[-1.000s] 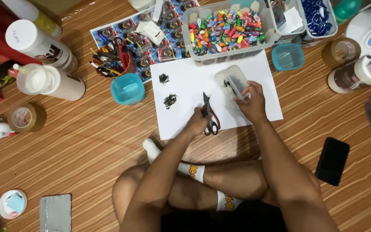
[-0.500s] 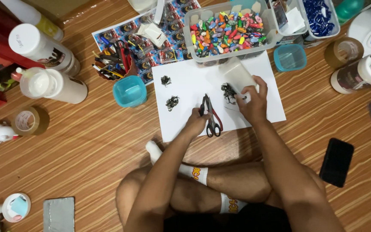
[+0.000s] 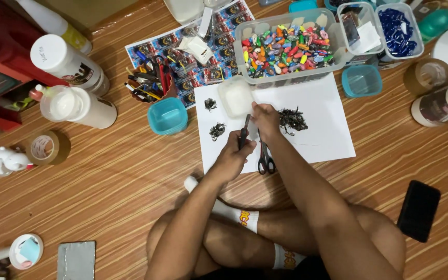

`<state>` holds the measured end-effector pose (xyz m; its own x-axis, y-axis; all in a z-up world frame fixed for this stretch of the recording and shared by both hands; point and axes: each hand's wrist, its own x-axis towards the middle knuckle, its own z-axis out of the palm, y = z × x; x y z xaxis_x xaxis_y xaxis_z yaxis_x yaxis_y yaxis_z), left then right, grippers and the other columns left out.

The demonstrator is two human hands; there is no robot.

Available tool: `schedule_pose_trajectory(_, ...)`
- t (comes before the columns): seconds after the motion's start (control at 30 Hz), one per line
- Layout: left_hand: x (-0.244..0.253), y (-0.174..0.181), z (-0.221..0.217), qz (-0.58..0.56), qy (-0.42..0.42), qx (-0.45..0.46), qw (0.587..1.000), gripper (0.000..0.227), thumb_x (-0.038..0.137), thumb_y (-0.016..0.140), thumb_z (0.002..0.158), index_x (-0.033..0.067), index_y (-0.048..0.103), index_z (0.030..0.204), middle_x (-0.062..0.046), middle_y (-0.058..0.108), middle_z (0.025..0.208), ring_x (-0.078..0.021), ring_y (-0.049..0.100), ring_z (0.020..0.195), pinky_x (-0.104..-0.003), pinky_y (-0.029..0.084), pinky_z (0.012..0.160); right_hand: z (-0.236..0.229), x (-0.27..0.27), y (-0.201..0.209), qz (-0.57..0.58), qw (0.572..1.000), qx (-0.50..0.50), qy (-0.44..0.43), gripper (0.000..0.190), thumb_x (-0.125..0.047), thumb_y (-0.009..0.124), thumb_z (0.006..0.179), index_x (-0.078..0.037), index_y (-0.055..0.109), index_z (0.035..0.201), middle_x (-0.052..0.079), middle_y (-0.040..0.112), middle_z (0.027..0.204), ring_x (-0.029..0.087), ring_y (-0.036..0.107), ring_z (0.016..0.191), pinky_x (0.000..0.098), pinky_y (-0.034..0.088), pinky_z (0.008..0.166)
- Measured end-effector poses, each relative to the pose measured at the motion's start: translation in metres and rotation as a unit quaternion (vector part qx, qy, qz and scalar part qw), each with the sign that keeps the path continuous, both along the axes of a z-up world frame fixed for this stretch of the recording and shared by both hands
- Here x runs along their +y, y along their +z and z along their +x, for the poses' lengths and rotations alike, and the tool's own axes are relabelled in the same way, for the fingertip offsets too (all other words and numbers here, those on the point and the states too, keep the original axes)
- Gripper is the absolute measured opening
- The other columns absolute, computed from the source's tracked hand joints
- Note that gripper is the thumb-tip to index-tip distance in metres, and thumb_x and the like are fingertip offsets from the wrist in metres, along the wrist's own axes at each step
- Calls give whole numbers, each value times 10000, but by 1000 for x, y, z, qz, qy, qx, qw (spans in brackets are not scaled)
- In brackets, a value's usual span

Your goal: The person assembles small fishing tackle components using pliers.

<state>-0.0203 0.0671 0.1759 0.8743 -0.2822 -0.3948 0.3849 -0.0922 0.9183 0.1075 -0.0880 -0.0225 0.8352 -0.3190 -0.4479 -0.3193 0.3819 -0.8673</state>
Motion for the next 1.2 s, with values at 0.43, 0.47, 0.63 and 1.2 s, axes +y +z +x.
schedule_pose_trajectory(0.43,-2,5,6,-19,20,-16,999,483,331,584,1021,-4,469,1349,-139,592,1089,-236,621,1069,-363,559,847,-90,-147,33,-576,807,-78,106,182,-241,752,949,-180,750,1121,64,719,929,273,693,933,403,566,894)
schedule_pose_trajectory(0.47,-5,2,6,-23,16,-19,999,486,347,586,1017,12,472,1350,-143,607,1108,-227,629,1072,-362,561,842,-94,-146,36,-600,782,-83,149,205,-254,759,929,-207,744,1127,56,711,925,292,672,947,422,552,892)
schedule_pose_trajectory(0.63,-10,-15,2,-31,11,-19,999,515,387,586,1019,27,471,1368,-147,629,1156,-216,636,1099,-372,562,856,-91,-123,-5,-703,665,-67,242,191,-360,760,889,-205,766,1000,41,706,877,270,662,930,411,561,832)
schedule_pose_trajectory(1.2,8,15,5,221,-174,-140,949,261,178,588,935,120,637,1184,-131,732,1057,-340,702,1061,-437,554,861,-148,-82,137,-499,814,-291,57,92,8,691,977,-74,650,971,90,700,1078,281,643,999,354,536,785)
